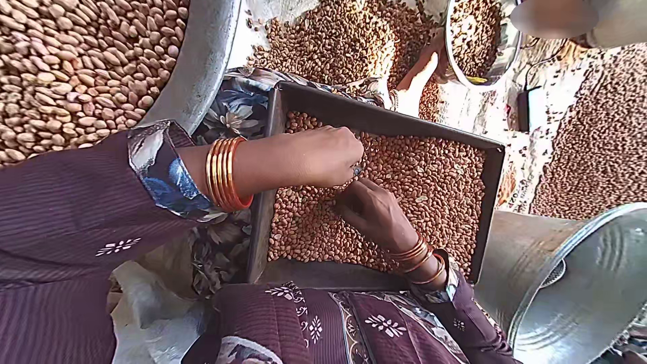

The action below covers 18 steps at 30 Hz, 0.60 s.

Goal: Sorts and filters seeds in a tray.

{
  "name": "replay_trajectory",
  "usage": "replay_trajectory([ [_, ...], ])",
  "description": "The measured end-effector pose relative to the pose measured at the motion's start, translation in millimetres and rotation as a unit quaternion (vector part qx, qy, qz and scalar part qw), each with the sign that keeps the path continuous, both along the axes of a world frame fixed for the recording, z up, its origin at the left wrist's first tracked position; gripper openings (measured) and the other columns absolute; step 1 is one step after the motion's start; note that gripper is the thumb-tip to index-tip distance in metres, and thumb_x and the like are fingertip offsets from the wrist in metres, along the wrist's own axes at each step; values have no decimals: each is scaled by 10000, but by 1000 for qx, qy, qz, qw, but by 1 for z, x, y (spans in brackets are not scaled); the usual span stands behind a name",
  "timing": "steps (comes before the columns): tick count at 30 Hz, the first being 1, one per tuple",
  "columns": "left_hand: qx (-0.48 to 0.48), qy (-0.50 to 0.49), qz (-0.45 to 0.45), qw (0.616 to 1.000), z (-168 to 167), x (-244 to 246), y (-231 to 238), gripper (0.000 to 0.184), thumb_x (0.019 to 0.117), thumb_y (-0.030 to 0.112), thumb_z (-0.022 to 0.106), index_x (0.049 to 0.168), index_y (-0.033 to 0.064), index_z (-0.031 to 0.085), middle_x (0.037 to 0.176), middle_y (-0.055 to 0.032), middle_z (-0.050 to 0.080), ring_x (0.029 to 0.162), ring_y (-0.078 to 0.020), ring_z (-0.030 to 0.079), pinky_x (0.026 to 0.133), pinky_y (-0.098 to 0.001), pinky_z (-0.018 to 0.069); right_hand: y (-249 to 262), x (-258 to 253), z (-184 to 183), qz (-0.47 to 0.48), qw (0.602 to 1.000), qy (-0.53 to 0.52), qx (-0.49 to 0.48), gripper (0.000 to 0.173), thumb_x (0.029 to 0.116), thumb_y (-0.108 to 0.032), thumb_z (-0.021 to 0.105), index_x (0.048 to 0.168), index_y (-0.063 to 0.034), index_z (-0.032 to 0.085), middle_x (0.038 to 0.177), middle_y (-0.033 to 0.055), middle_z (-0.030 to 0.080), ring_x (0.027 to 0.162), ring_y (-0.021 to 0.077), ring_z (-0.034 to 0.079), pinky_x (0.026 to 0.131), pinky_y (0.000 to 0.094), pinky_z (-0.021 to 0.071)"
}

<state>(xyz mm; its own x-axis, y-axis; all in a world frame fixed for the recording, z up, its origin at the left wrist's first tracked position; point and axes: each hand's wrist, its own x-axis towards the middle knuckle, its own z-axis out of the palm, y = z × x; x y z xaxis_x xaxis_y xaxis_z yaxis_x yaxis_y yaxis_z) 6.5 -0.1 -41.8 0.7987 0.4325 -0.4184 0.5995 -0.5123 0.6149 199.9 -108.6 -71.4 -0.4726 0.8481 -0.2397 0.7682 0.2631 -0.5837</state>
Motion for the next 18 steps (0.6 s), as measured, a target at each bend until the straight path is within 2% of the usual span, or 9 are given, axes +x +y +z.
replay_trajectory([
  [3,-8,3,7,1000,0,0,1,244,1060,235,516,1030,77,699,990,-79,629,899,-223,647,763,-414,530,7,16,11,-24,998,1,-51,124,865,-145,638,962,-69,652,843,36,640,691,128,628,612,319,539],
  [5,-13,5,14,1000,1,1,1,247,1066,237,503,1001,82,684,971,-77,622,888,-221,640,757,-415,520,2,22,15,17,997,-6,-70,138,932,-172,639,995,-64,695,923,64,674,746,138,668,675,314,587],
  [7,-11,1,27,1000,1,1,2,246,1065,242,503,970,97,677,949,-61,617,872,-204,637,741,-401,519,-9,21,13,51,996,-26,-74,161,971,-185,642,980,-50,728,915,93,701,773,183,690,714,341,587],
  [9,-21,-13,49,998,2,2,3,245,1062,236,504,933,113,672,921,-40,599,841,-172,618,715,-373,510,-19,17,10,66,995,-61,-38,147,976,-166,632,957,-54,726,898,102,693,773,213,698,708,346,591],
  [12,-109,-66,122,984,16,5,5,235,1079,238,524,1016,104,707,921,-17,621,833,-119,599,731,-321,487,-27,16,7,78,994,-75,30,147,985,-145,625,939,-50,726,861,114,683,781,248,698,705,348,592],
  [13,-176,-103,177,963,21,8,4,240,1086,244,529,1014,100,707,854,-2,619,747,-86,572,670,-275,455,-29,16,7,85,992,-79,45,149,990,-130,616,942,-40,725,858,125,678,774,265,696,690,357,590],
  [14,-266,-158,247,918,22,11,1,249,1085,222,525,981,85,705,779,5,604,651,-58,541,596,-215,429,-31,15,8,94,990,-89,58,147,992,-118,608,947,-35,720,862,132,674,770,275,695,674,361,590],
  [16,-458,-229,366,777,19,15,-6,264,1095,192,469,971,88,677,791,6,599,646,-47,567,588,-169,478,-32,15,12,109,985,-114,65,134,993,-107,609,952,-24,706,868,143,669,762,289,694,652,366,589],
  [18,-536,-231,449,677,12,19,-12,235,1081,198,470,999,102,667,843,-3,607,666,-61,593,600,-180,509,-31,14,16,123,982,-130,62,107,980,-84,619,939,-14,689,871,152,668,762,300,700,644,374,592],
])
